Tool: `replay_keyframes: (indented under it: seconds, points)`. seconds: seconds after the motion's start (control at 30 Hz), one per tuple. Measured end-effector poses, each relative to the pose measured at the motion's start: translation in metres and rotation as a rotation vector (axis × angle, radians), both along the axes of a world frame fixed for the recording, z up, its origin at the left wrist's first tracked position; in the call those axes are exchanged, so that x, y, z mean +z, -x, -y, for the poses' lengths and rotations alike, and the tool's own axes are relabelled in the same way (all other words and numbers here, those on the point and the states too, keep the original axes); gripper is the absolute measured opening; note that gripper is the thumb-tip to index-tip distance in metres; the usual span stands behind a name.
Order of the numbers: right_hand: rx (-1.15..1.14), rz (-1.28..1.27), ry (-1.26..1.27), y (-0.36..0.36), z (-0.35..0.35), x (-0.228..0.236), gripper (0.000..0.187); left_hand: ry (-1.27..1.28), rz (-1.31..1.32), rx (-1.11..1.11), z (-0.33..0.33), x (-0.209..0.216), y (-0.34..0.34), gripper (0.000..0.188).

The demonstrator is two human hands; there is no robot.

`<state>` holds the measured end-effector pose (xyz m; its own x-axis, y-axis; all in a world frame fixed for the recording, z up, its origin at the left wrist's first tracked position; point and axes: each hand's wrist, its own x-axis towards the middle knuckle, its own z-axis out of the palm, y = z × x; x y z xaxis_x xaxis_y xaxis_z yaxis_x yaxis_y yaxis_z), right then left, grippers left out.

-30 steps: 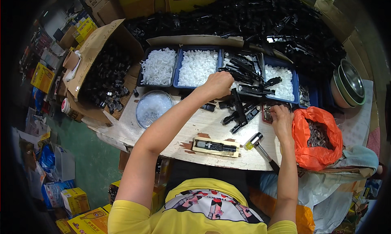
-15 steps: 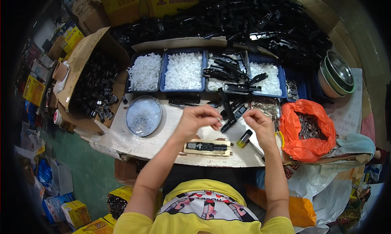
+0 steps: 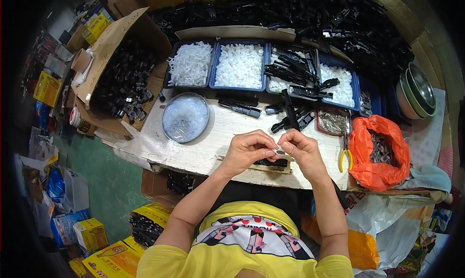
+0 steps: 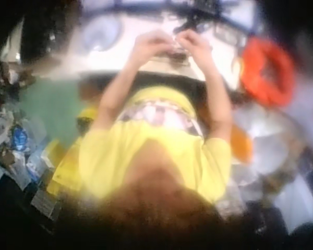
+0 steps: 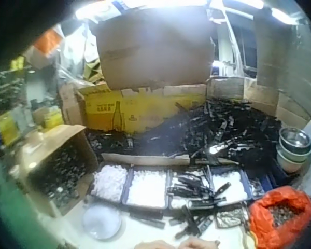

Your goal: The person assembles small mechanical components by inserting pins into them, then tapping the pins with a hammer to secure them.

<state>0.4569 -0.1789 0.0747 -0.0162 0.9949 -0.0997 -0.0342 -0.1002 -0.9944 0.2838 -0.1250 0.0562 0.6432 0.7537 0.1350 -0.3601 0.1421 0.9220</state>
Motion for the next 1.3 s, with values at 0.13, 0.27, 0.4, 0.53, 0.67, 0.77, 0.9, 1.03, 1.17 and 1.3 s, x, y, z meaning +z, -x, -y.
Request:
replay_keyframes:
  seconds: [0.13, 0.27, 0.4, 0.53, 0.67, 0.77, 0.9, 1.03, 1.17, 1.3]
  points:
    - [0.031, 0.286, -0.088, 0.005, -0.001, 0.01, 0.005, -0.215, -0.087, 0.06, 0.003, -0.005, 0.001, 0.007]
    - [-0.045, 0.703, -0.396, 0.021, 0.005, 0.007, 0.013, -0.281, -0.119, 0.129, 0.004, -0.009, 0.005, 0.007]
    - [-0.156, 0.683, -0.47, 0.027, 0.01, -0.003, 0.011, -0.314, -0.138, 0.203, 0.007, -0.015, 0.007, 0.008]
    - [-0.157, 0.809, -0.525, 0.032, 0.016, -0.012, 0.012, -0.458, -0.202, 0.264, 0.009, -0.019, 0.013, 0.012]
    - [-0.115, 0.911, -0.606, 0.033, 0.02, -0.021, 0.014, -0.714, -0.455, 0.28, 0.01, -0.019, 0.026, 0.018]
    - [-0.045, 1.008, -0.601, 0.034, 0.023, -0.029, 0.014, -0.784, -0.604, 0.247, 0.012, -0.025, 0.034, 0.023]
    - [0.076, 1.064, -0.535, 0.037, 0.023, -0.035, 0.015, -0.763, -0.728, 0.171, 0.015, -0.03, 0.035, 0.029]
    - [0.07, 1.006, -0.496, 0.034, 0.022, -0.029, 0.017, -0.761, -0.757, 0.15, 0.013, -0.023, 0.033, 0.027]
    - [0.106, 0.989, -0.472, 0.031, 0.021, -0.027, 0.018, -0.797, -0.848, 0.064, 0.007, -0.012, 0.028, 0.026]
    - [0.021, 0.943, -0.475, 0.01, 0.019, -0.023, 0.016, -1.067, -0.978, -0.044, 0.002, 0.002, 0.016, 0.021]
